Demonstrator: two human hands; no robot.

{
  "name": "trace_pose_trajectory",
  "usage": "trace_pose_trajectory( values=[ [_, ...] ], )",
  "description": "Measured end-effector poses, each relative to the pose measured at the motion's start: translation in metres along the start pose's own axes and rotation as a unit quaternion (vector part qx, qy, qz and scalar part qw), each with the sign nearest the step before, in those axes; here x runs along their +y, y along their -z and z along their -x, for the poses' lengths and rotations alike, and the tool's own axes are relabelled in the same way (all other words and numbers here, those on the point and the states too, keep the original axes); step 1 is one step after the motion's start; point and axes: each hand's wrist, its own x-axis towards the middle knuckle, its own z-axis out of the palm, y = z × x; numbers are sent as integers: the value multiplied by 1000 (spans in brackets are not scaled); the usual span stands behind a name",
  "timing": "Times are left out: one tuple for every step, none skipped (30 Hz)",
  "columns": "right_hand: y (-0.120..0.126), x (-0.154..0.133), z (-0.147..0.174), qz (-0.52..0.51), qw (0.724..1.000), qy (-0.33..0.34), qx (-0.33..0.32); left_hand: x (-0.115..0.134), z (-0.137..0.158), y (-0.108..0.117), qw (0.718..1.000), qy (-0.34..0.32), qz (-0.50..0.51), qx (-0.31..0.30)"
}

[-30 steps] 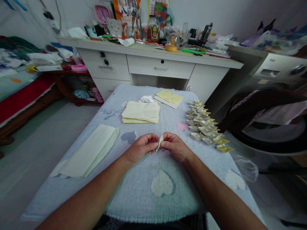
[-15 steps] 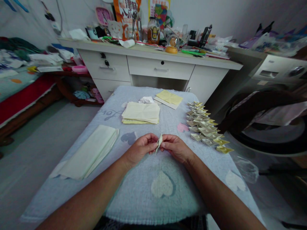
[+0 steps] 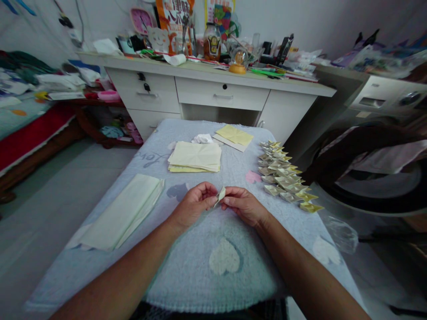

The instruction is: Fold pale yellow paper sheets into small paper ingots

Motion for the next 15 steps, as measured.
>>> trace_pose_trajectory(
  values=[
    [0,0,0,5,1000,1,-5,0,0,0,1000,-1,-3,2],
    [0,0,0,9,1000,2,-10,-1,0,0,1000,-1,-5,3],
    [1,-1,0,12,1000,2,-11,-1,-1,0,1000,-2,-7,5],
    [1,-1,1,13,1000,2,-10,-1,-1,1,1000,-4,-9,7],
    [0,-1,1,14,1000,2,-9,-1,-1,1,1000,-5,-10,9],
    [0,-1,1,16,1000,3,-9,-1,-2,1,1000,-6,-11,11],
    [0,-1,1,17,1000,5,-8,-1,-2,0,1000,-6,-12,12],
    [0,-1,1,20,1000,7,-8,-1,-2,0,1000,-6,-14,11],
    [0,-1,1,23,1000,9,-7,-2,-2,0,1000,-8,-16,9],
    [0,-1,1,26,1000,10,-6,-2,-2,0,1000,-11,-18,6],
    [1,-1,1,26,1000,9,-5,-3,-2,0,1000,-21,-19,6],
    [1,0,1,25,1000,6,-2,-5,-2,0,999,-37,-24,10],
    [1,0,1,23,1000,1,2,-6,-1,0,998,-58,-35,19],
    [0,0,0,20,1000,-4,7,-7,-1,0,995,-83,-52,30],
    [0,1,0,17,1000,-9,15,-7,0,0,991,-107,-75,41]
  ],
)
